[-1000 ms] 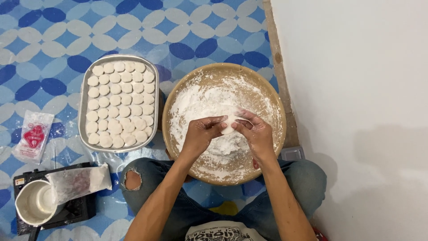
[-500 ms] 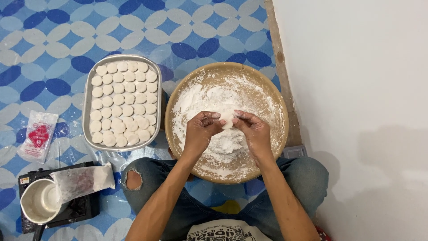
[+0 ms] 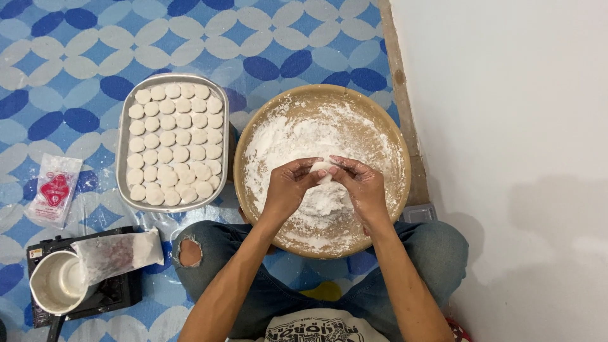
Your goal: Forming small dough balls by hand and placing them on a tray
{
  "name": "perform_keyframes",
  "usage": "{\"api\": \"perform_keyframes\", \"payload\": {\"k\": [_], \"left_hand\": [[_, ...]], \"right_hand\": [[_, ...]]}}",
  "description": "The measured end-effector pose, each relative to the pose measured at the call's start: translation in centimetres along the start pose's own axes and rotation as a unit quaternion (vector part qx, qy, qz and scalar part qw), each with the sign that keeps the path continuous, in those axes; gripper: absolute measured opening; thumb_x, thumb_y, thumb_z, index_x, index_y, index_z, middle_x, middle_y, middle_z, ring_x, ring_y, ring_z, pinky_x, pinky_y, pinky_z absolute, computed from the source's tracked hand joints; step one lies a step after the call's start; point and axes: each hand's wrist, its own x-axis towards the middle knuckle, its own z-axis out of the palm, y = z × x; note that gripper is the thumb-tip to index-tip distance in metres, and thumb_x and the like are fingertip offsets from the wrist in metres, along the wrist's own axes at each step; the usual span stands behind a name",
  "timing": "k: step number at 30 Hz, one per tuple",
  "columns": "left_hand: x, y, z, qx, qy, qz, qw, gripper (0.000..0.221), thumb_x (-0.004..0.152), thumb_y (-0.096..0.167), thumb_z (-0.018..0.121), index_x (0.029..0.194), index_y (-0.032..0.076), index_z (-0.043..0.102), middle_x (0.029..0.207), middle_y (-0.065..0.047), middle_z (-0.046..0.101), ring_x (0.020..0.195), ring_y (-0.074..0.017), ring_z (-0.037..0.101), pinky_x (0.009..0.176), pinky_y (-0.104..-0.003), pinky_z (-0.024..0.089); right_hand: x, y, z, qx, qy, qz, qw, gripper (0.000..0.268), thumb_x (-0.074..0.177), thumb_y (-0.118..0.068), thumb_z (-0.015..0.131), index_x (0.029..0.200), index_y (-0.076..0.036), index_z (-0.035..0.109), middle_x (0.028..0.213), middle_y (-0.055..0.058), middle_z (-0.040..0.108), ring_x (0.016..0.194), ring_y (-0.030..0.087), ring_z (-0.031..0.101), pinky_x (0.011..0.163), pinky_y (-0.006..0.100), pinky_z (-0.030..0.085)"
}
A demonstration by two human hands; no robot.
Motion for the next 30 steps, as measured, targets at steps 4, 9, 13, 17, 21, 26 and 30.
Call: {"api": "perform_keyframes", "payload": {"k": [4,9,13,17,21,26,30], "left_hand": [[-0.2,0.6,0.0,-0.025,0.027,0.0,0.999,0.039,0.08,0.004,0.085,0.115,-0.006,0.072,0.096,-0.022,0.076,0.085,-0.0221,0.075,0.08,-0.036,0.065],[0.5,-0.2,-0.3,-0.063,0.029,-0.032,0.997,0.031,0.087,0.011,0.08,0.112,-0.006,0.073,0.095,-0.021,0.077,0.083,-0.0233,0.076,0.078,-0.037,0.066],[0.6,-0.4,-0.2,-0.082,0.049,-0.032,0.995,0.03,0.09,0.008,0.075,0.116,-0.005,0.071,0.095,-0.022,0.076,0.084,-0.0266,0.076,0.081,-0.041,0.066],[0.2,0.0,0.1,-0.105,0.027,-0.017,0.994,0.034,0.091,0.005,0.071,0.123,-0.007,0.068,0.103,-0.024,0.075,0.093,-0.0267,0.074,0.086,-0.042,0.064],[0.2,-0.1,0.1,-0.088,-0.009,-0.004,0.996,0.053,0.076,-0.007,0.082,0.127,-0.004,0.067,0.105,-0.021,0.075,0.094,-0.0256,0.075,0.087,-0.04,0.064],[0.0,0.1,0.2,-0.119,0.015,0.02,0.993,0.053,0.084,-0.001,0.079,0.134,-0.004,0.062,0.108,-0.023,0.074,0.099,-0.024,0.073,0.09,-0.037,0.062],[0.3,-0.5,0.3,-0.158,0.022,0.018,0.987,0.058,0.085,-0.001,0.077,0.139,-0.005,0.056,0.109,-0.022,0.073,0.099,-0.0237,0.072,0.091,-0.038,0.061]], "right_hand": [[0.4,1.4,-0.2,0.031,-0.013,-0.008,0.999,0.032,0.078,-0.005,0.085,0.107,0.003,0.076,0.095,0.014,0.075,0.081,0.015,0.072,0.078,0.031,0.061],[0.1,0.7,-0.3,-0.004,-0.033,-0.014,0.999,0.029,0.077,-0.004,0.086,0.103,0.003,0.076,0.102,0.017,0.074,0.088,0.02,0.071,0.081,0.036,0.061],[0.2,1.2,0.1,0.018,-0.021,-0.006,1.0,0.036,0.075,-0.001,0.086,0.11,0.001,0.075,0.1,0.012,0.074,0.087,0.014,0.071,0.081,0.03,0.061],[0.5,2.5,0.0,0.038,-0.011,0.001,0.999,0.042,0.073,0.002,0.087,0.114,0.003,0.073,0.102,0.012,0.075,0.089,0.015,0.072,0.082,0.031,0.062],[0.5,2.0,-0.4,0.042,0.005,0.008,0.999,0.039,0.077,-0.003,0.085,0.113,0.001,0.073,0.101,0.012,0.075,0.088,0.014,0.071,0.083,0.032,0.062],[0.4,1.7,-0.2,0.055,-0.015,0.0,0.998,0.041,0.075,0.004,0.084,0.114,0.004,0.072,0.103,0.014,0.075,0.088,0.015,0.073,0.083,0.031,0.062],[0.1,0.0,0.5,0.078,-0.019,-0.007,0.997,0.038,0.074,0.005,0.084,0.11,0.001,0.07,0.1,0.012,0.074,0.087,0.015,0.073,0.082,0.032,0.063]]}}
